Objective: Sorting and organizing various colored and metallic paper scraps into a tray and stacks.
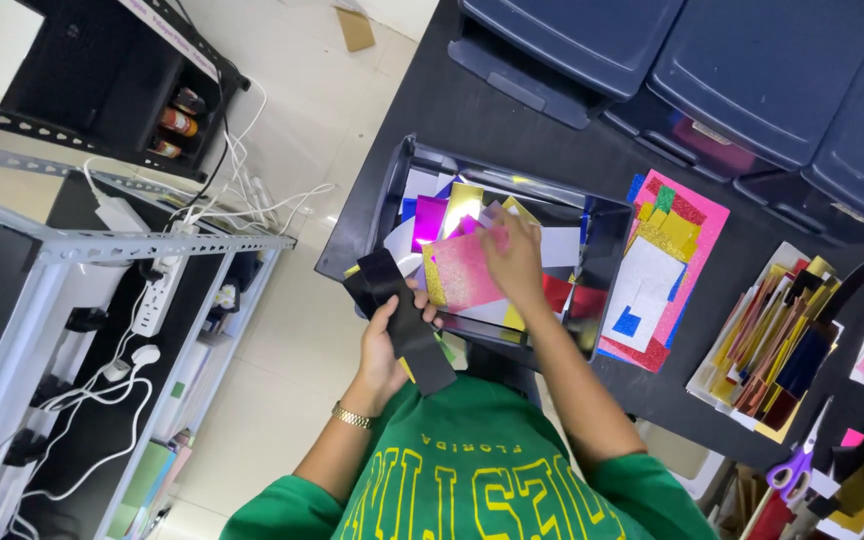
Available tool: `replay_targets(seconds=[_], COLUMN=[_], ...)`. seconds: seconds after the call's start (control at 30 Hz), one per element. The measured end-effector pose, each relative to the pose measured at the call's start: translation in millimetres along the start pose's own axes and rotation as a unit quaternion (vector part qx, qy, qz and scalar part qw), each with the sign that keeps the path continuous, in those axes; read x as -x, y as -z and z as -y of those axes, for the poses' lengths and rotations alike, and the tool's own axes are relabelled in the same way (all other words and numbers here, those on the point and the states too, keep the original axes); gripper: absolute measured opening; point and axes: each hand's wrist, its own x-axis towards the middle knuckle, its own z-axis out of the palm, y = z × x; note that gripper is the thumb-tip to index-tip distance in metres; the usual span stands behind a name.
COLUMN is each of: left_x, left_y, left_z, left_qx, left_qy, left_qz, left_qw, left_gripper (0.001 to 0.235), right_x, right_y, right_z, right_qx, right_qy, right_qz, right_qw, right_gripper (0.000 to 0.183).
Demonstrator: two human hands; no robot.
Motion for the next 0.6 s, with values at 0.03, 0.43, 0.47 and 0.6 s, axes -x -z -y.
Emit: replay_targets(seconds=[0.03, 0.43, 0.47, 0.6], left_x=[2.7, 16.9, 16.9, 14.0], left_y=[0.5, -13.3, -19.2, -33.2], left_z=[-2.6, -15.6, -18.3, -24.3], left_qx=[-0.006, -0.076, -0.095, -0.113], left_qy=[0.002, -0.04, -0.044, -0.038], left_qz=[0.012, -0.001, -0.008, -0.016], left_qw=[1.0, 0.996, 0.994, 0.993], left_gripper=[0.028, 0.044, 0.047, 0.047], right_x=[-12.2, -44.4, -47.0, -45.2], right_y=[-12.2, -16.0, -2.5, 53.7], right_z=[-22.2, -5.3, 7.1, 54.8], right_qx=[0.052, -0.074, -0.134, -0.186], right_qy=[-0.068, -0.012, 0.016, 0.021], right_qz=[0.025, -0.087, -0.113, -0.164], right_qw=[0.996, 0.993, 0.984, 0.969], right_gripper=[0.047, 0.013, 0.011, 0.016])
